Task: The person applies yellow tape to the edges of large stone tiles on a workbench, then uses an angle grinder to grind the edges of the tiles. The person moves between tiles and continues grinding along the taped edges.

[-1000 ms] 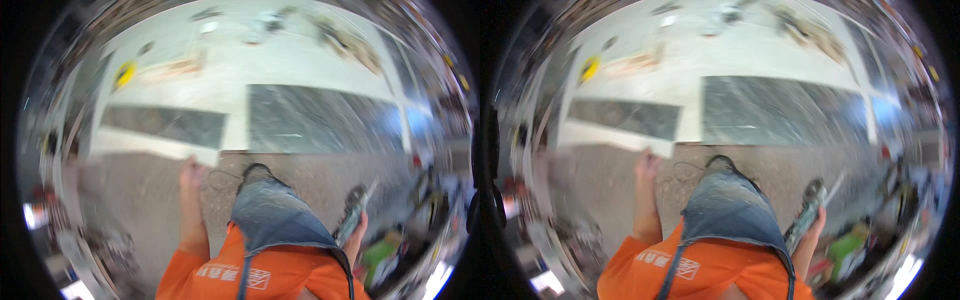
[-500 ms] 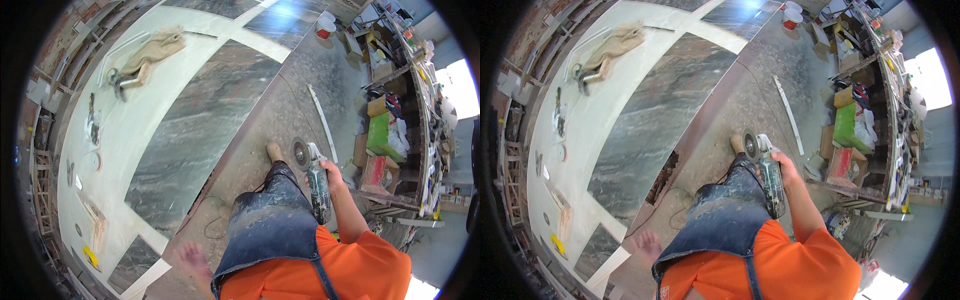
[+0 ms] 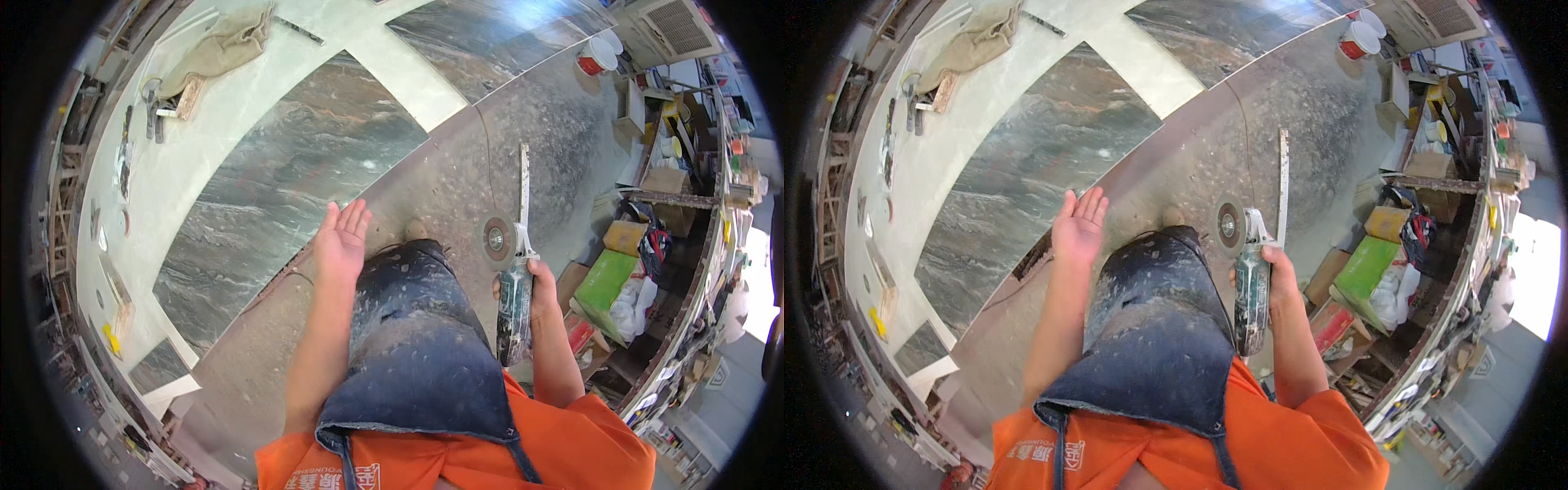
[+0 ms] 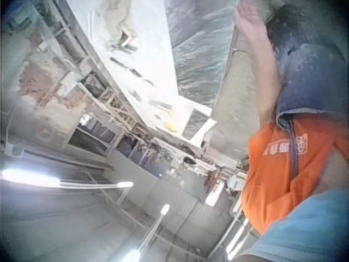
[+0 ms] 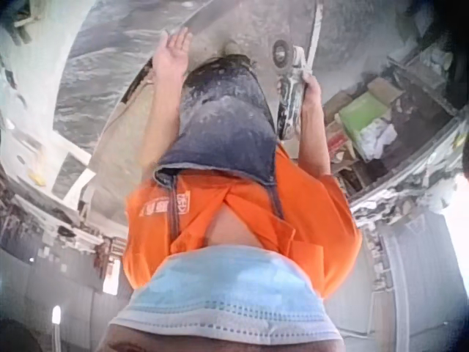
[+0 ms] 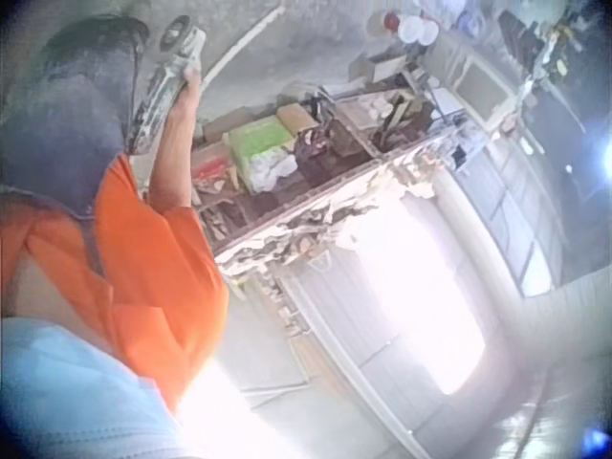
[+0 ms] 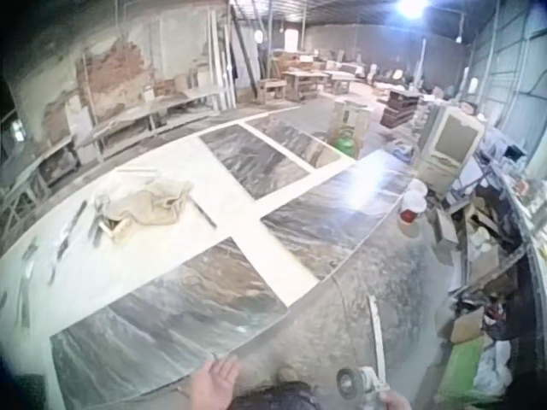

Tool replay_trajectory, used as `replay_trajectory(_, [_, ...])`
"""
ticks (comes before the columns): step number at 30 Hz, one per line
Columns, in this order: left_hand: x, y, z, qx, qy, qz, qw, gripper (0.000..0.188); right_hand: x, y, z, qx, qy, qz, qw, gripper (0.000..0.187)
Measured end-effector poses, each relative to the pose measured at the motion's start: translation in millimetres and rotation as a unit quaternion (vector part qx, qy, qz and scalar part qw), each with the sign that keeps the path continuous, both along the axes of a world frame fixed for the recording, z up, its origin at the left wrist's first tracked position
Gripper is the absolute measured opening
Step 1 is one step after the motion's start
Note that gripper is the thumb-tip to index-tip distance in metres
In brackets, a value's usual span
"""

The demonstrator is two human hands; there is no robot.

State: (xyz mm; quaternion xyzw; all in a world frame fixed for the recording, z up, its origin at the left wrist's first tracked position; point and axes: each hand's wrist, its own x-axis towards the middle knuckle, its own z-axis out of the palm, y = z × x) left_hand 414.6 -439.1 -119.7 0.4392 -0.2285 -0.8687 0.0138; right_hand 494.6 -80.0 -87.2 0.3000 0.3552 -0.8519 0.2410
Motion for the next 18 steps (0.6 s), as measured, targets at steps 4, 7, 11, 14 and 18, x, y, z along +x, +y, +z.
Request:
replay_trajectory(4, [11, 2, -12, -0.026, 0.008, -0.005, 1.0, 0.028, -18, 24, 0, 0.004, -0.031, 0.001, 1.0, 0.073])
replay_trajectory(7, [35, -1, -15, -0.031, 0.018, -0.009, 0.999, 0.027, -39, 27, 0, 0.006, -0.018, 0.024, 1.0, 0.073])
replay_trajectory(11, [54, -8, -24, 0.015, 0.06, -0.008, 0.998, 0.024, -67, 29, 2, -0.004, -0.002, 0.055, 0.998, 0.072])
replay_trajectory(14, [48, -4, -26, 0.057, 0.097, 0.027, 0.993, 0.022, -100, 15, 21, 0.072, 0.043, 0.09, 0.992, 0.072])
replay_trajectory(18, [31, 8, -13, 0.086, 0.085, 0.1, 0.988, 0.022, -136, 0, 29, 0.26, 0.083, 0.187, 0.944, 0.079])
